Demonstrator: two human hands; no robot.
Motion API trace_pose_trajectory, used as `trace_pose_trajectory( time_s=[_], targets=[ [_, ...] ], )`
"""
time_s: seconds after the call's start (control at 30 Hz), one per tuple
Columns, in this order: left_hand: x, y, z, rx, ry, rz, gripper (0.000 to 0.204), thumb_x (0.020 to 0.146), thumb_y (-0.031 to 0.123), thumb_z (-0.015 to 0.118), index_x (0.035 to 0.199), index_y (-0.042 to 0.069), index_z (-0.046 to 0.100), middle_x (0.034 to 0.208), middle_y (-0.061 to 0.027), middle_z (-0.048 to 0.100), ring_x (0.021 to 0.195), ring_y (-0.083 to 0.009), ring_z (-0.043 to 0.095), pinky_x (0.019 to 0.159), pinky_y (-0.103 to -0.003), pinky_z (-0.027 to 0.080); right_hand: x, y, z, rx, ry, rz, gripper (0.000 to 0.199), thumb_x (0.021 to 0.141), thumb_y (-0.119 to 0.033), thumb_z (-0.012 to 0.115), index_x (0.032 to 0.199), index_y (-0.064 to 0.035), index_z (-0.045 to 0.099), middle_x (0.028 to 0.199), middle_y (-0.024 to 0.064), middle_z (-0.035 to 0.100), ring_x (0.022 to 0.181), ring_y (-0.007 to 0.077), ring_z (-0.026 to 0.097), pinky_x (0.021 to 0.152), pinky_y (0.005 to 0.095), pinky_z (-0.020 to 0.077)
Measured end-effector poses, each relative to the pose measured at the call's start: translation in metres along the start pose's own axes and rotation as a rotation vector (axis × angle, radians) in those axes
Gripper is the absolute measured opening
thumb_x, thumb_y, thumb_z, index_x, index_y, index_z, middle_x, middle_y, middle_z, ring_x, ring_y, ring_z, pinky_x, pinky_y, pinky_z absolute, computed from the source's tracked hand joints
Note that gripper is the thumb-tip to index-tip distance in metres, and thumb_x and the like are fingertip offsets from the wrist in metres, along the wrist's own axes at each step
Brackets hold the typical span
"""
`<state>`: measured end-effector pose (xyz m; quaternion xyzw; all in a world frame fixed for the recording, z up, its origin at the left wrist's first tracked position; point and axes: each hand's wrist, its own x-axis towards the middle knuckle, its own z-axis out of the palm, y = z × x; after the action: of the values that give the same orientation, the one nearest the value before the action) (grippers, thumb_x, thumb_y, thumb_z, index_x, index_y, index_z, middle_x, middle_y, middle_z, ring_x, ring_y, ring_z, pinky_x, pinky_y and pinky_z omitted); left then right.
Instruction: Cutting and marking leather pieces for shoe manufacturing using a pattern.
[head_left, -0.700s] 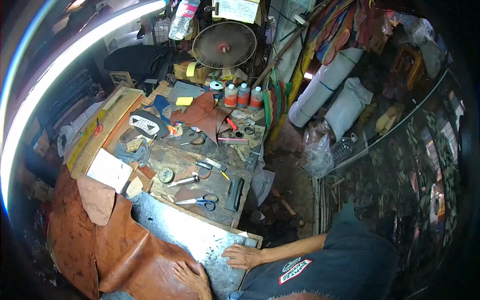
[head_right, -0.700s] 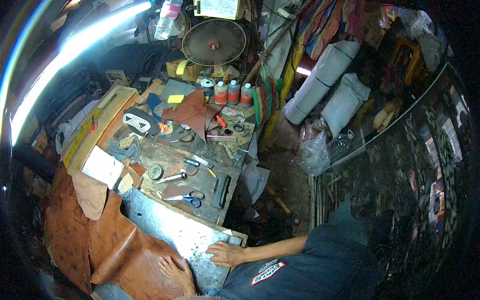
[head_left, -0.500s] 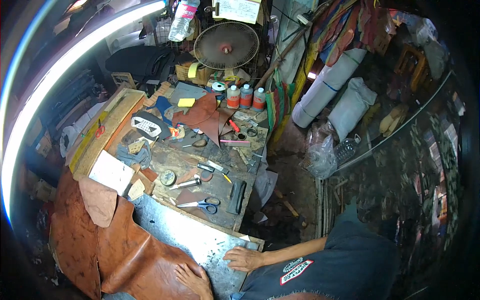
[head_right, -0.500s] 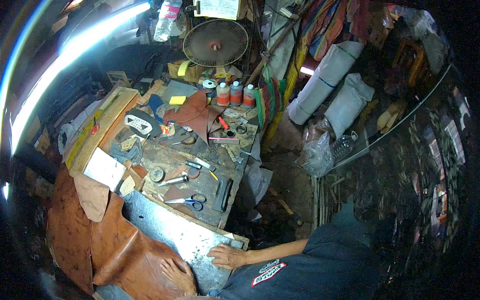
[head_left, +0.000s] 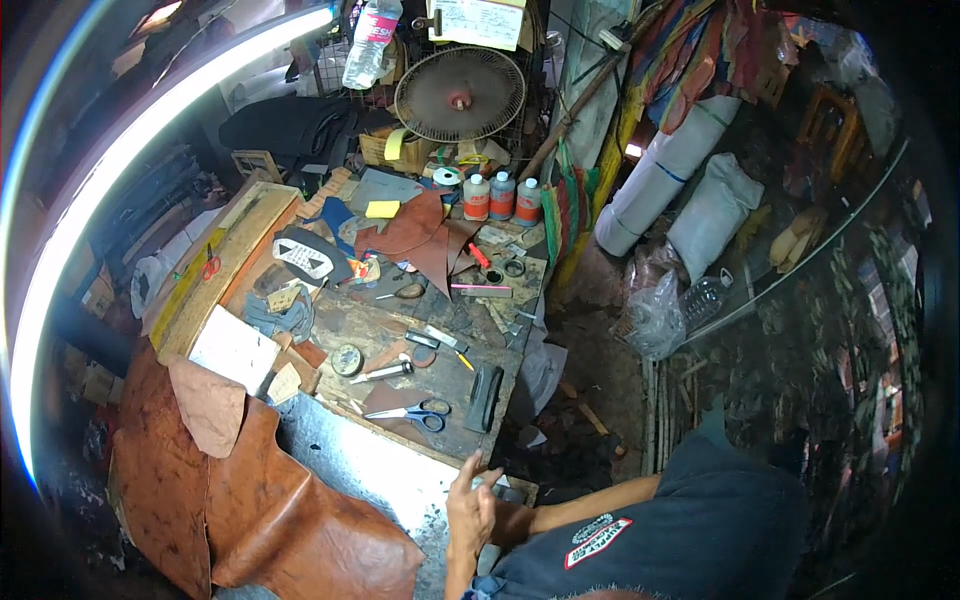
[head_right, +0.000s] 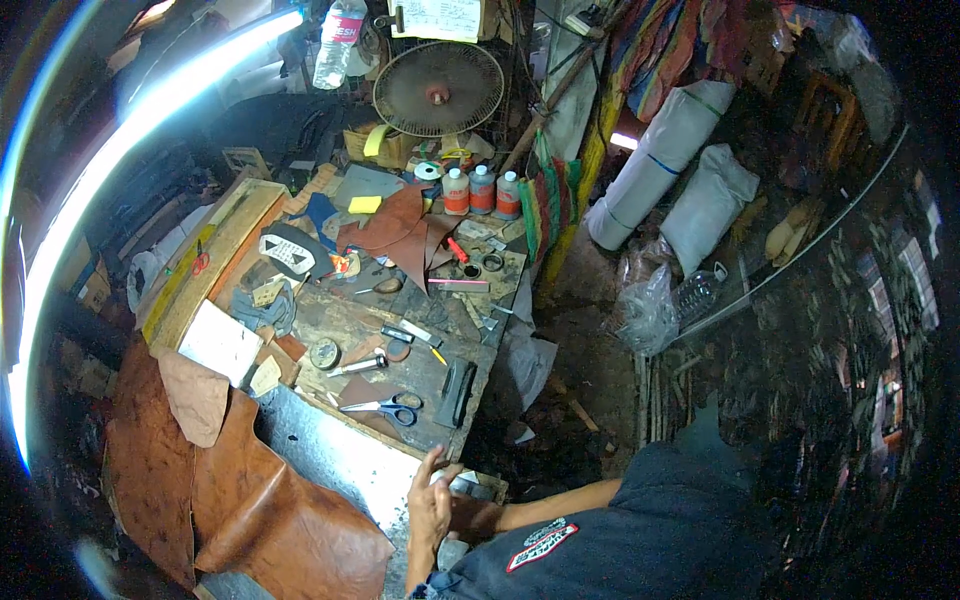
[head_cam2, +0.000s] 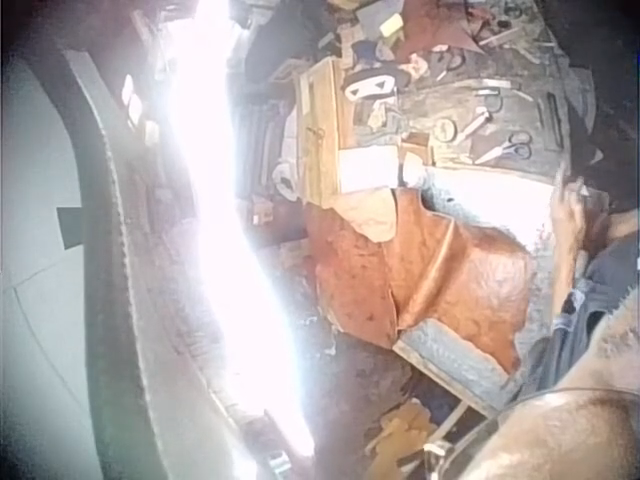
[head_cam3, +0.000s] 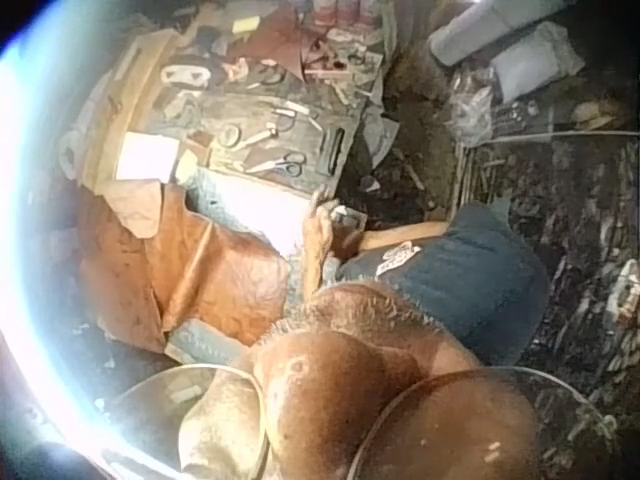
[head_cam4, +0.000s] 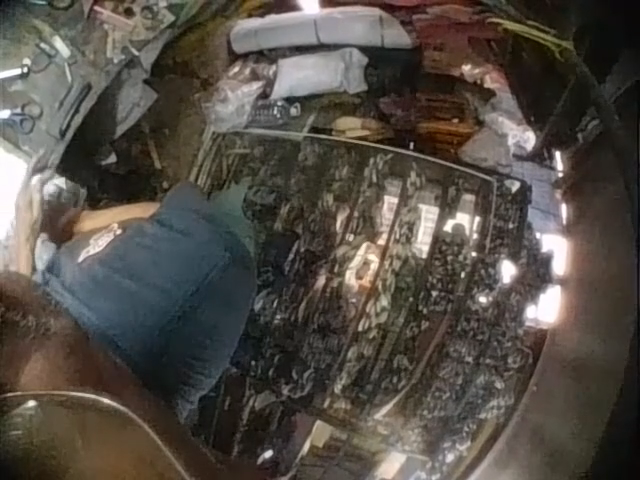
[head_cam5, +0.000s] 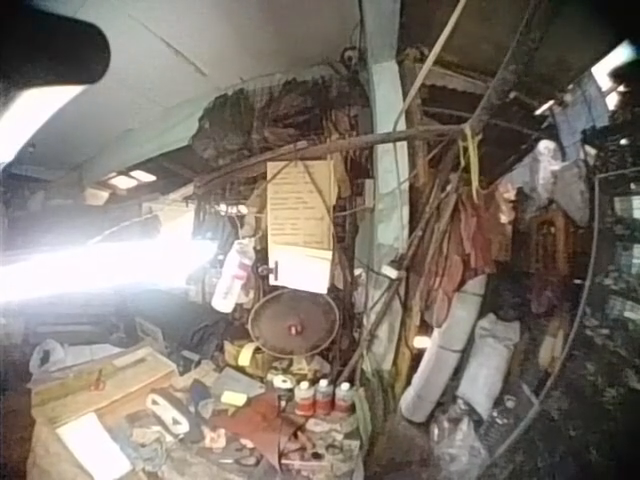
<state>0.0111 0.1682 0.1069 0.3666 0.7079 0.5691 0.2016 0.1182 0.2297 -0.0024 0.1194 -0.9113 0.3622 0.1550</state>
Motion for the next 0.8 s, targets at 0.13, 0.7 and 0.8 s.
trace_pose_trajectory(
  time_s=[0.13, 0.7, 0.8],
  targets=[
    [0.03, 0.026, 0.004, 0.154, 0.064, 0.242, 0.025, 0.091, 0.009, 0.05, 0.099, 0.0, 0.072, 0.108, -0.0211, 0.066, 0.098, -0.0371, 0.063, 0.089, -0.041, 0.048, 0.011, -0.003, -0.011, 0.028, 0.054, -0.02, 0.016, 0.084, -0.015, 0.06, 0.096, -0.0072, 0.065, 0.103, 0.0128, 0.062, 0.102, 0.0277, 0.058, 0.089, 0.0444, 0.0439],
    [-0.046, 0.221, -0.058, -1.319, 0.148, 0.817, 0.064, 0.089, 0.054, 0.061, 0.103, -0.009, 0.065, 0.094, -0.0269, 0.066, 0.082, -0.0381, 0.066, 0.073, -0.046, 0.053, 0.018, -0.016, -0.015, -0.119, -0.169, 0.015, 0.016, 0.08, -0.01, 0.069, 0.095, -0.0084, 0.064, 0.116, 0.0089, 0.06, 0.115, 0.0286, 0.053, 0.093, 0.0428, 0.0395],
    [-0.058, 0.224, -0.056, -1.331, 0.14, 0.814, 0.063, 0.089, 0.052, 0.062, 0.104, -0.009, 0.065, 0.095, -0.0264, 0.066, 0.083, -0.0372, 0.066, 0.074, -0.045, 0.053, 0.022, -0.017, -0.012, -0.126, -0.098, -0.059, 0.018, 0.079, -0.008, 0.07, 0.095, -0.0085, 0.064, 0.116, 0.0076, 0.061, 0.115, 0.028, 0.053, 0.093, 0.0423, 0.0388]
  ],
)
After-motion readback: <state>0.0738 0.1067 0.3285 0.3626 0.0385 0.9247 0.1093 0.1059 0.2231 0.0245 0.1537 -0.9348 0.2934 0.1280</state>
